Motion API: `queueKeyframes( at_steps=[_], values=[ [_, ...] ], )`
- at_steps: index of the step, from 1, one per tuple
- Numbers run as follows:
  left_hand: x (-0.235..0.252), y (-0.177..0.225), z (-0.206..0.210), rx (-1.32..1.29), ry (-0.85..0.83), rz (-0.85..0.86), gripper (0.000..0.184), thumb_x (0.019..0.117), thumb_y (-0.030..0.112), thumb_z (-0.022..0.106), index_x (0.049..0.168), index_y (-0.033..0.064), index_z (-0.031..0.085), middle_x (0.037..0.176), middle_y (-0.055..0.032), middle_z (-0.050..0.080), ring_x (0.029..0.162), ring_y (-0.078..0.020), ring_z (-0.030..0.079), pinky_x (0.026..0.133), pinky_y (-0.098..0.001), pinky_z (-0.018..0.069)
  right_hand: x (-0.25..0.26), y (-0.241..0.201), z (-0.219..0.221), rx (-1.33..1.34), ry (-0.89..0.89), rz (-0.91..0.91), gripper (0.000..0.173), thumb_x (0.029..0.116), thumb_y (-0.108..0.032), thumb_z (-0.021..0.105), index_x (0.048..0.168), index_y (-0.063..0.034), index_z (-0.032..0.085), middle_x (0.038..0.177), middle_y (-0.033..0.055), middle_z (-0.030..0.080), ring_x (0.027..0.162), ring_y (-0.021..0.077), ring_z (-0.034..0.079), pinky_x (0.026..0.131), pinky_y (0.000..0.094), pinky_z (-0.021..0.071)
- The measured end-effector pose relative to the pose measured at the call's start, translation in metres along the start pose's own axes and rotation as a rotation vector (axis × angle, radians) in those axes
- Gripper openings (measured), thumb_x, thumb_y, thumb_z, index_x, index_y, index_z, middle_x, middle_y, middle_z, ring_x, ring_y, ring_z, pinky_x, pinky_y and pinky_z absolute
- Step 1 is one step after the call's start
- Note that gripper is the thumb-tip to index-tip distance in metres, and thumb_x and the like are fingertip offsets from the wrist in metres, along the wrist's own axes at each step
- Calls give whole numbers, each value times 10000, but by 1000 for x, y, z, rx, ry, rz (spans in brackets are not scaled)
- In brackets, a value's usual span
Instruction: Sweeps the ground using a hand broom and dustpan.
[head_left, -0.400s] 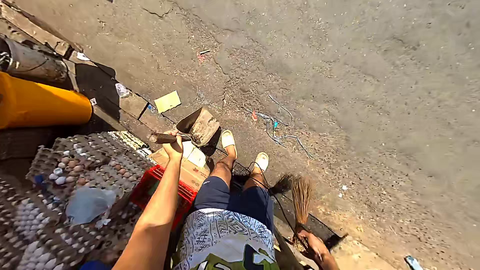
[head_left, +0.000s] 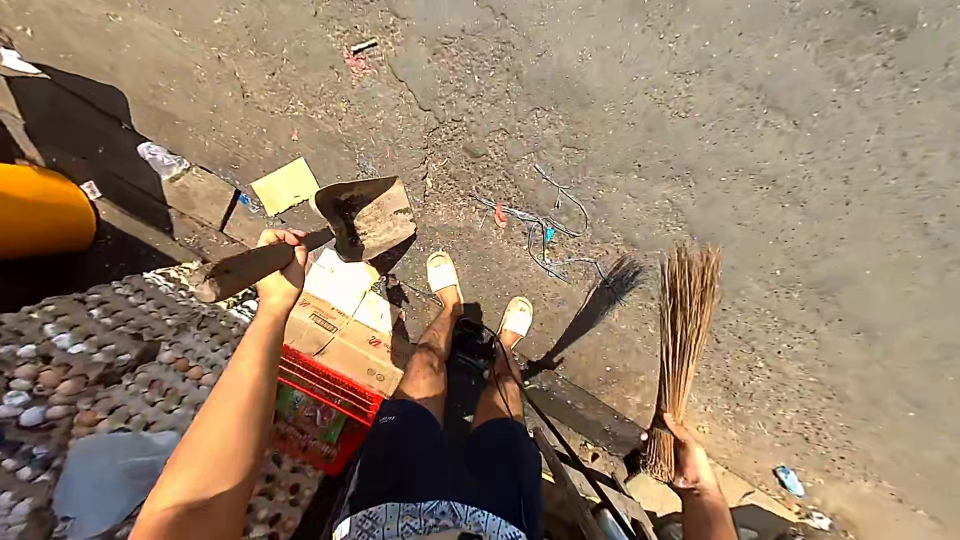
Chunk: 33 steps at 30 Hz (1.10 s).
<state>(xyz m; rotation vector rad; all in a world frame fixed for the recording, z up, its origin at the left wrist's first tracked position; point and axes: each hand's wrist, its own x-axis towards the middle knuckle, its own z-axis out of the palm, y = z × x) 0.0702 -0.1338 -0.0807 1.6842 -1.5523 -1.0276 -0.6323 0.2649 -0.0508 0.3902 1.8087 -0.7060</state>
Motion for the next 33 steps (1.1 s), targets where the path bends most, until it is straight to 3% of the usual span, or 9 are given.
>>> queueKeyframes(
  at_steps=[2,5,9,14,18,21,27,30,33],
  values=[
    [9,-15,4,4,-25,62,143,983,101,630,1090,26,573,1194,-111,643,1199,-230,624,1067,-451,509,40,-3,3,-94,175,-52,434,1048,-363,486,1432,-175,410,905,62,650,690,199,686,603,434,614],
    [18,-22,14,89,-37,61,187,999,142,623,1121,7,579,1277,-149,629,1278,-266,589,1102,-466,490,115,-13,67,-7,429,-13,375,1002,-445,507,1145,-102,554,820,74,598,638,204,594,566,448,534],
    [18,4,39,50,117,-22,548,948,223,730,1395,-9,513,1407,-124,578,1274,-204,583,1098,-388,488,175,-29,252,-125,118,186,189,1024,-281,499,1090,-106,519,754,38,561,568,123,558,499,316,507],
    [17,5,39,86,225,122,327,1016,142,600,1279,-45,544,1379,-168,593,1334,-297,558,1139,-474,469,94,23,459,-770,-342,186,437,939,-239,719,1298,-14,611,1164,171,666,1031,253,644,918,457,531],
    [27,22,38,207,182,107,257,1018,85,572,1241,-42,584,1313,-165,630,1289,-249,590,1128,-439,474,44,37,454,-919,-561,32,718,876,-284,786,1482,-61,471,1316,212,635,1176,314,645,1011,520,530],
    [33,22,26,178,201,80,270,1013,79,589,1258,-34,592,1281,-151,646,1214,-221,630,1080,-414,515,0,-1,387,-881,-525,72,684,882,-295,767,1497,-199,482,1163,125,702,899,250,721,759,469,625],
    [4,7,-14,180,230,6,277,1013,111,600,1275,23,617,1333,-108,638,1278,-207,603,1107,-419,504,10,-82,257,-643,26,9,530,933,-164,700,1424,-116,508,869,140,657,582,238,632,535,447,582],
    [-10,7,-15,195,274,-38,220,1018,120,595,1212,20,621,1298,-113,644,1286,-233,598,1115,-447,501,99,-79,310,-572,230,-27,489,913,-235,701,1334,-62,523,832,121,613,621,236,627,585,464,578],
    [-18,10,0,256,287,-50,195,1008,114,579,1151,-3,640,1268,-131,648,1295,-244,585,1135,-448,477,152,-50,447,-927,-1,5,526,889,-248,726,1335,-18,569,1066,191,669,886,290,673,795,511,572]
  ],
)
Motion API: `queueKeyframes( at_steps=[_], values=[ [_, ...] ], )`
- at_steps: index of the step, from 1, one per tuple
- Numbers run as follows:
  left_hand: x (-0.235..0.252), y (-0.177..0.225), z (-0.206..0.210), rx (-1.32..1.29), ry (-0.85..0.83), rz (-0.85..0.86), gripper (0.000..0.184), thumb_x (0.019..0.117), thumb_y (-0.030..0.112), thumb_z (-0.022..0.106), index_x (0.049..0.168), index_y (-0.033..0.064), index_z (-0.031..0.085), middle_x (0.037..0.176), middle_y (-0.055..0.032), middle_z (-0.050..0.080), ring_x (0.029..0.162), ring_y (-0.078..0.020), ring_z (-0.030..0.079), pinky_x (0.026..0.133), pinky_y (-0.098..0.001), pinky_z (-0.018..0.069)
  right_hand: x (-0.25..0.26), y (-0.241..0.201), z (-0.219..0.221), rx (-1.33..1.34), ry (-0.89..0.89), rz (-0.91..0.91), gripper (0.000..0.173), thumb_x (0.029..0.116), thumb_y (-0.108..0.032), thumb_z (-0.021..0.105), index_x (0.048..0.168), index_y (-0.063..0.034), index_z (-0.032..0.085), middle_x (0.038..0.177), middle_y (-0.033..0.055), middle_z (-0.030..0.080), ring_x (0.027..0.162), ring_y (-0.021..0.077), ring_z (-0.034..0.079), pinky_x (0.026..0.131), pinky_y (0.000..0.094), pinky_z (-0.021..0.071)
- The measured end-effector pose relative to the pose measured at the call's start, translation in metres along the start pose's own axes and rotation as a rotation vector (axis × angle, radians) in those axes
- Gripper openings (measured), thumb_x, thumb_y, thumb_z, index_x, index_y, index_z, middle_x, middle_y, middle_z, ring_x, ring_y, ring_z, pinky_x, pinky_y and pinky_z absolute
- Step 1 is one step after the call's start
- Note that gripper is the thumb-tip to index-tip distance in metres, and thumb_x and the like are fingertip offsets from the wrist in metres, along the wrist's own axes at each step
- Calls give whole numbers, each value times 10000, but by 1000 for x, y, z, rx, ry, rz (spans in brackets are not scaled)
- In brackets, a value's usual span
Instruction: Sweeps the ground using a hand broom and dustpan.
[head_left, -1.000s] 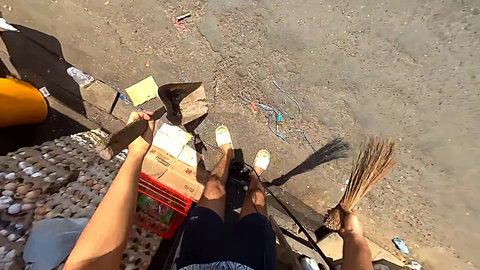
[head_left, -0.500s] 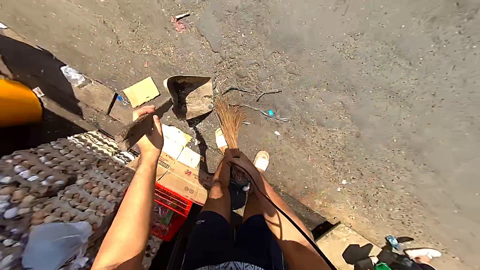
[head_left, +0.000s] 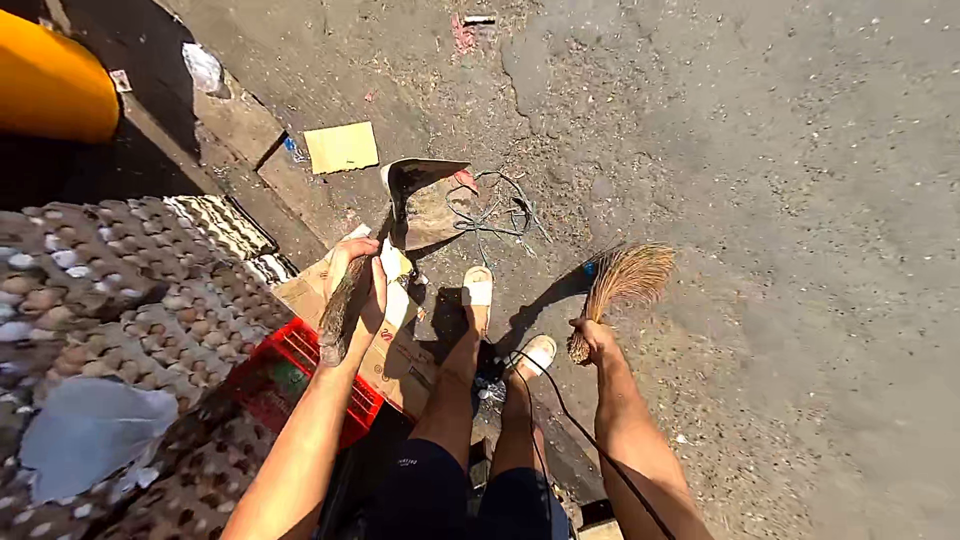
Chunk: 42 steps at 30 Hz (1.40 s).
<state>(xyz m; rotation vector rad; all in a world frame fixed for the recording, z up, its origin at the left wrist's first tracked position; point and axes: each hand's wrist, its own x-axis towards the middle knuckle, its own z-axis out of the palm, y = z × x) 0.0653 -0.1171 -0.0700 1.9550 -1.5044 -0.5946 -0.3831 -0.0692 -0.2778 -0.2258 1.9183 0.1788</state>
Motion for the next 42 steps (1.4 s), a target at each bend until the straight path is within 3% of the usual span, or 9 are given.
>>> queueKeyframes(
  at_steps=[6,10,13,18,24,28,35,39,42],
  values=[
    [-39,-30,13,-152,14,-46,173,992,97,587,1133,34,666,1269,-106,677,1318,-269,583,1139,-479,485,-107,-57,149,-641,-450,-250,697,821,-303,783,1443,-127,522,1277,157,667,1182,293,647,1012,550,520],
    [-80,-13,-2,-9,62,-409,272,1041,173,529,1197,18,690,1305,-122,675,1320,-221,580,1134,-416,473,-181,-81,29,-803,-496,-325,765,820,-318,781,1516,-263,468,1239,104,692,1080,255,691,940,539,566],
    [-116,6,-19,-39,165,-541,296,1034,145,531,1229,-42,651,1304,-194,651,1298,-258,582,1132,-423,458,-199,-143,-90,-796,-433,-358,814,850,-277,778,1569,-270,396,1093,120,717,745,253,707,652,474,619],
    [-182,33,-16,-220,521,-608,220,1011,109,584,1167,-37,634,1244,-163,662,1259,-280,599,1115,-467,478,-83,-268,-165,-658,104,-458,729,867,-237,745,1520,-153,431,1048,193,672,742,286,676,684,530,588],
    [-239,96,54,-116,802,-789,193,985,60,591,1153,-20,643,1237,-161,668,1257,-302,599,1113,-495,480,14,-212,13,-1262,-306,-449,581,857,-237,738,1355,-1,556,1190,234,667,1066,346,664,934,563,538],
    [-257,122,96,39,1013,-815,188,934,16,633,1094,-83,650,1131,-180,692,1133,-256,662,1030,-432,542,-43,-146,-4,-1642,-549,-402,589,855,-377,742,1376,-138,606,1225,160,698,1135,319,672,982,598,528],
    [-289,163,140,64,1281,-1110,230,928,2,641,1123,-118,615,1091,-168,688,1054,-203,672,976,-370,560,-128,-397,-71,-1525,-254,-774,809,852,-231,777,1565,-215,396,1074,239,680,728,351,690,657,595,588],
    [-298,185,167,8,1487,-1207,249,903,-13,659,1124,-107,592,1080,-131,689,1031,-178,677,941,-353,576,-86,-503,63,-1324,43,-1031,744,832,-212,772,1492,-77,457,1275,284,616,1078,418,643,904,646,509],
    [-290,187,189,-19,1535,-1276,274,910,1,633,1158,-90,559,1083,-124,672,1019,-186,666,905,-352,578,-55,-453,182,-1514,14,-1003,619,869,-243,744,1368,54,531,1271,315,606,1136,434,620,948,643,495]
  ],
)
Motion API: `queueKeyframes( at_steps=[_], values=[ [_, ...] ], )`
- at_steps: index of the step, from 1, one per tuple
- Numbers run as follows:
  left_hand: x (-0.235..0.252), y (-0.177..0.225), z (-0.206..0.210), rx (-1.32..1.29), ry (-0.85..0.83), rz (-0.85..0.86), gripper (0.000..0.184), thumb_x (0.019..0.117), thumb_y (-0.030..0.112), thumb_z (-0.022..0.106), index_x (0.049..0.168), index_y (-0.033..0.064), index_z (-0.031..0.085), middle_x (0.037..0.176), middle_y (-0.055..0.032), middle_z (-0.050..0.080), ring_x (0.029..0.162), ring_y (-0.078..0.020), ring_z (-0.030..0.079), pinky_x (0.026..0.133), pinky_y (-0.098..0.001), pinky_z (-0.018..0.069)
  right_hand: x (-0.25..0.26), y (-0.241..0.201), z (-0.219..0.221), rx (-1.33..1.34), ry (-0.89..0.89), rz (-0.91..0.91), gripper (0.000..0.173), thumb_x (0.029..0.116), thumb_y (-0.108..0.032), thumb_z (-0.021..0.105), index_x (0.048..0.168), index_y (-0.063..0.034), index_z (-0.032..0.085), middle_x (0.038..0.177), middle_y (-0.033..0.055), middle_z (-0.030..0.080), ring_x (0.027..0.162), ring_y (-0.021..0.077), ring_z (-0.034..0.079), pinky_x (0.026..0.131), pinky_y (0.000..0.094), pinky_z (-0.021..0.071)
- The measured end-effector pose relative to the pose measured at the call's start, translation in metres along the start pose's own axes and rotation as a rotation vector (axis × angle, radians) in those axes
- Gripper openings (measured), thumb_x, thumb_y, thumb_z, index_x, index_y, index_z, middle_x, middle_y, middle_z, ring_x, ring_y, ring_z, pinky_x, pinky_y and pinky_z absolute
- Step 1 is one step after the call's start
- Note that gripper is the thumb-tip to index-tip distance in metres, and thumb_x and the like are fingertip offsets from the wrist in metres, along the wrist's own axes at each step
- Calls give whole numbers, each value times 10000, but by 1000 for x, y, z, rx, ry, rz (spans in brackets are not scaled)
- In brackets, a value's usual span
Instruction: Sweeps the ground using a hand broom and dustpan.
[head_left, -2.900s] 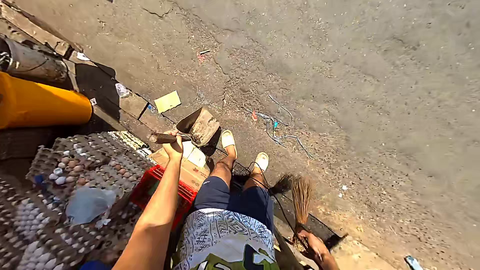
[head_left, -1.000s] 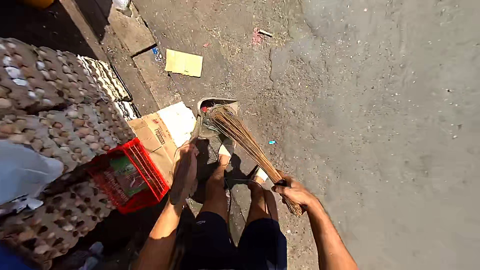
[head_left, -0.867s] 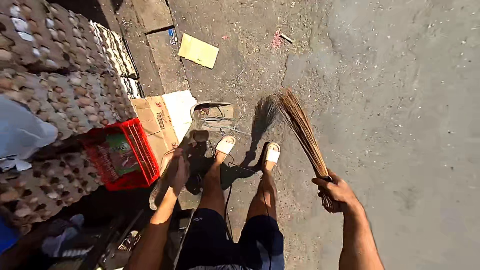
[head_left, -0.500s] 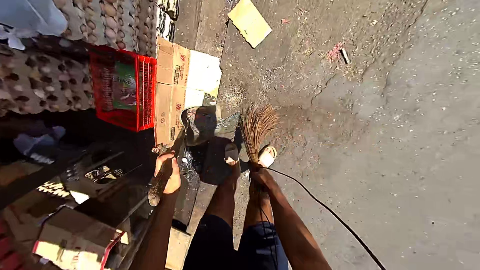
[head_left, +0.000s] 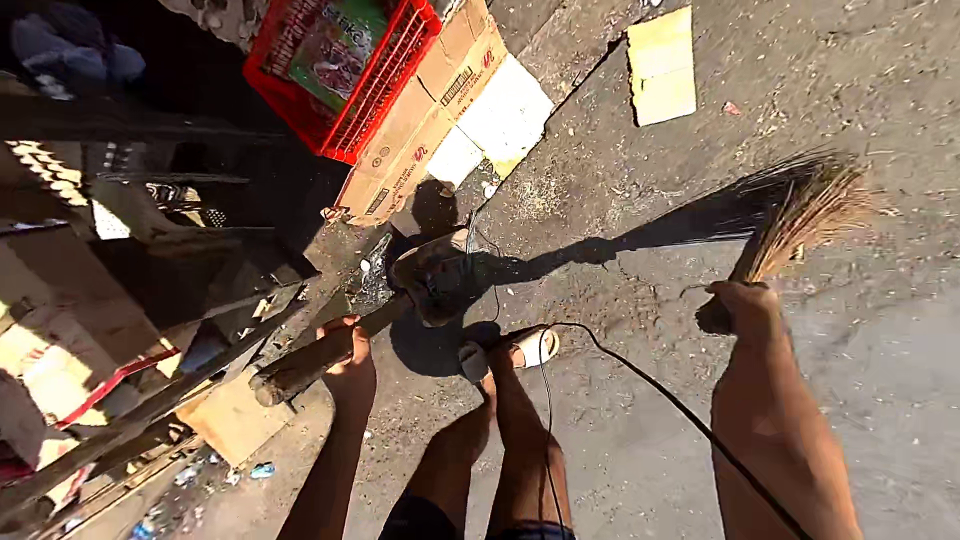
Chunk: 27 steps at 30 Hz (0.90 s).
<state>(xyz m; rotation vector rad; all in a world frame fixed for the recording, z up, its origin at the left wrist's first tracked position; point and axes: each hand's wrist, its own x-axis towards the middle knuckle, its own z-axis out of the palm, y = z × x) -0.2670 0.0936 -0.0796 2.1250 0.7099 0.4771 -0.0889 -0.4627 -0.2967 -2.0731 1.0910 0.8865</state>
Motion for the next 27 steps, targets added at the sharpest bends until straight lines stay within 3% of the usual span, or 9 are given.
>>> queueKeyframes(
  at_steps=[3,6,8,11,15,18,20,24,27],
  values=[
    [-10,5,18,95,51,-68,300,934,62,663,1191,-71,583,1085,-114,685,1007,-147,678,903,-327,586,-34,-42,139,-376,-310,-123,616,877,-220,747,1393,32,524,1250,343,617,1162,494,612,953,707,475],
    [-17,17,29,134,25,-158,348,933,92,684,1228,-55,574,1117,-130,674,1038,-146,664,941,-321,566,-111,20,230,-697,-492,-245,845,851,-324,730,1556,-77,333,1271,270,643,1164,453,636,936,680,506],
    [-19,21,28,199,-35,-170,355,949,113,676,1238,-71,583,1123,-169,678,1044,-175,668,954,-342,559,-168,50,216,-748,-573,-326,794,815,-296,749,1522,-143,422,1211,232,679,1100,435,665,893,687,514],
    [-22,12,14,233,-70,-166,346,948,112,658,1229,-77,589,1116,-193,678,1027,-199,670,936,-356,561,-211,61,129,-756,-549,-346,865,825,-336,762,1578,-292,338,1162,217,703,1035,438,692,850,683,533],
    [-30,-17,-8,219,-27,-150,303,944,94,653,1188,-80,605,1083,-173,680,979,-170,673,902,-329,569,-154,17,36,-513,-171,-260,837,866,-274,756,1596,-190,356,1234,298,654,1126,500,639,933,724,479],
    [-42,-35,-14,202,30,-151,269,927,73,655,1157,-61,614,1039,-140,684,926,-145,673,856,-310,577,-77,-50,76,-299,-5,-202,731,851,-250,789,1464,-19,463,1276,367,590,1190,542,576,963,743,443],
    [-47,-39,-15,154,65,-170,255,926,61,660,1149,-52,610,1037,-119,686,938,-130,674,860,-295,583,-57,-76,145,-406,-96,-230,752,840,-255,788,1470,-26,448,1262,373,594,1165,552,591,926,757,464],
    [-42,-51,-38,56,112,-212,238,927,30,666,1142,-49,602,1039,-112,690,965,-148,682,889,-323,585,-148,-40,254,-924,-398,-376,843,781,-289,781,1525,-158,408,1221,270,666,1121,475,653,877,715,508],
    [-16,-79,-80,-29,202,-201,250,915,31,666,1139,-58,598,1028,-121,693,943,-177,689,858,-368,598,-208,-6,204,-947,-497,-438,866,808,-310,754,1571,-273,347,1199,229,689,1081,457,674,867,711,512]
  ],
)
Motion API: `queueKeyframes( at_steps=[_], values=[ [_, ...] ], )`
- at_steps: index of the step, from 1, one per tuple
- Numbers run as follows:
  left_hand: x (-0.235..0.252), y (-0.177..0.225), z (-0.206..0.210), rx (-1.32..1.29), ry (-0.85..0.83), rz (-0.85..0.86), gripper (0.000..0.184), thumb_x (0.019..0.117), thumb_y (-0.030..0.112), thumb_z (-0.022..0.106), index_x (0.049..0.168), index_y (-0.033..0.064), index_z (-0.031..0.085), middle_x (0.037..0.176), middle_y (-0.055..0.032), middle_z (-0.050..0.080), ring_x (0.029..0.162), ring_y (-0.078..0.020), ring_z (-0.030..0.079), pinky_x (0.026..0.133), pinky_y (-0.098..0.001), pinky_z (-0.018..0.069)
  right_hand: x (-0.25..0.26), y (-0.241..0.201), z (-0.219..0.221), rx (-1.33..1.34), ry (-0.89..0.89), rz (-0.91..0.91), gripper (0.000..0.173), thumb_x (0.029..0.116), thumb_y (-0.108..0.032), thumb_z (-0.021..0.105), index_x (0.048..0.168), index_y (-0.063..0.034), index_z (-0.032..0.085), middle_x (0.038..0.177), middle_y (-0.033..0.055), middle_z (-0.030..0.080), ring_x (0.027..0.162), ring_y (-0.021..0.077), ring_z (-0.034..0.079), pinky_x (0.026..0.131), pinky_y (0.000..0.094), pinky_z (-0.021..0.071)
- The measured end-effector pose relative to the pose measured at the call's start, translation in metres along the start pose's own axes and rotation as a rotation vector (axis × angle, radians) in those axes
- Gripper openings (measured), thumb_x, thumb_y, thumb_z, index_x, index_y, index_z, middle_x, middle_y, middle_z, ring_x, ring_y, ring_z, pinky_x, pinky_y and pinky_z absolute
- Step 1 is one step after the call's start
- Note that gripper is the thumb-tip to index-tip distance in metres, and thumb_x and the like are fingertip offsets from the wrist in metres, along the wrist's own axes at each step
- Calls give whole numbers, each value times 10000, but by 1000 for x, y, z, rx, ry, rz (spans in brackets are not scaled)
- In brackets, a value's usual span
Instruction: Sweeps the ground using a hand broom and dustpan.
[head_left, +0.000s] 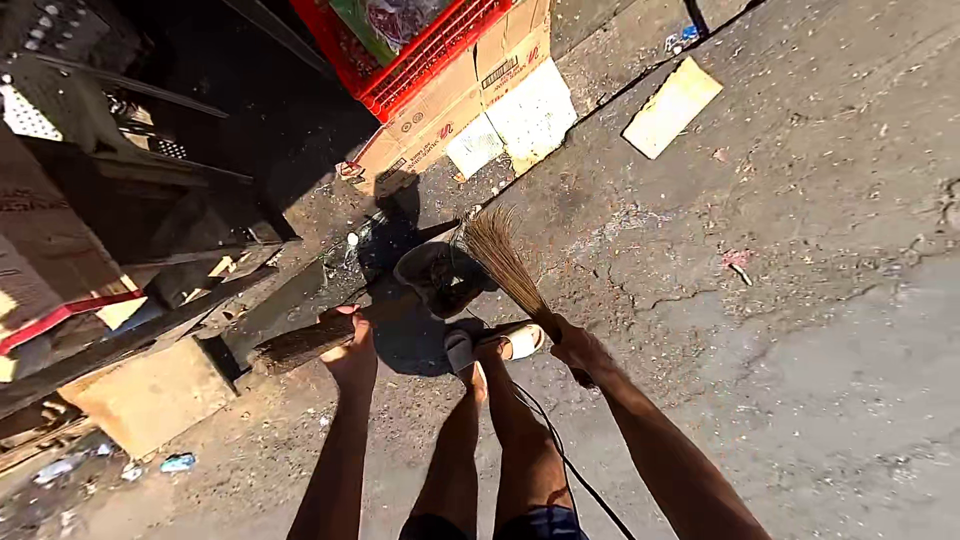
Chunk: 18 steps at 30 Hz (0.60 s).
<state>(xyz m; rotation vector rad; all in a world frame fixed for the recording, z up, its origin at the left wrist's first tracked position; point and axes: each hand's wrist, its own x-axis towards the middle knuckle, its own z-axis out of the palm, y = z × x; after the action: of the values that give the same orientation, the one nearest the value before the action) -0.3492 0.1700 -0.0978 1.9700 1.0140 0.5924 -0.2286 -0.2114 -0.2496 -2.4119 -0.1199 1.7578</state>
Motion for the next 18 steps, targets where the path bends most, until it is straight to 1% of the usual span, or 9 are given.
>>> queueKeyframes(
  at_steps=[3,5,7,9,11,13,14,16,18],
  values=[
    [48,-18,-40,52,68,-84,336,934,100,705,1218,-43,599,1073,-121,704,948,-166,711,841,-373,624,-52,48,-66,99,142,-8,919,826,-314,774,1614,-273,302,1204,257,682,1077,471,669,893,717,503],
    [67,-23,-60,56,118,-198,353,938,116,716,1242,-8,586,1083,-117,702,924,-180,728,786,-396,649,-44,74,-124,158,302,-11,898,850,-288,795,1610,-232,322,1202,302,663,1079,512,650,900,745,481],
    [84,-28,-70,16,139,-261,376,958,134,710,1281,15,559,1115,-122,698,936,-219,738,769,-435,662,0,85,-184,216,471,33,894,862,-268,815,1607,-207,325,1221,364,626,1102,581,609,899,801,437],
    [97,-39,-74,-23,131,-220,362,973,148,695,1284,31,552,1124,-111,701,934,-242,743,759,-452,666,63,78,-234,298,613,56,854,827,-245,831,1547,-152,383,1197,403,608,1092,622,587,865,832,429],
    [107,-47,-68,-31,114,-158,371,981,146,686,1312,46,551,1164,-94,691,975,-241,736,795,-461,663,129,48,-268,428,658,78,825,788,-235,826,1498,-101,429,1243,367,602,1145,566,585,901,788,445],
    [108,-51,-57,18,68,-78,366,983,159,682,1318,69,565,1198,-65,685,1044,-198,713,884,-437,639,177,-1,-261,464,580,70,759,764,-230,821,1424,-44,496,1240,335,614,1130,514,608,901,752,471],
    [108,-52,-48,42,29,-10,341,986,161,674,1298,69,575,1204,-56,680,1079,-175,690,935,-414,606,187,-30,-247,406,490,39,713,780,-221,814,1401,-29,521,1221,334,621,1110,509,617,894,742,479],
    [102,-52,-28,52,-78,131,270,984,130,645,1235,53,581,1192,-61,663,1120,-163,648,997,-399,547,168,-77,-197,190,251,-25,716,833,-172,797,1467,-61,483,1239,332,625,1136,519,613,917,743,468],
    [94,-49,-12,66,-138,196,239,976,114,628,1200,39,587,1192,-88,663,1154,-189,646,1025,-419,542,136,-85,-140,71,111,-80,828,810,-177,810,1532,-155,405,1204,290,659,1089,486,649,880,727,498]
  ],
)
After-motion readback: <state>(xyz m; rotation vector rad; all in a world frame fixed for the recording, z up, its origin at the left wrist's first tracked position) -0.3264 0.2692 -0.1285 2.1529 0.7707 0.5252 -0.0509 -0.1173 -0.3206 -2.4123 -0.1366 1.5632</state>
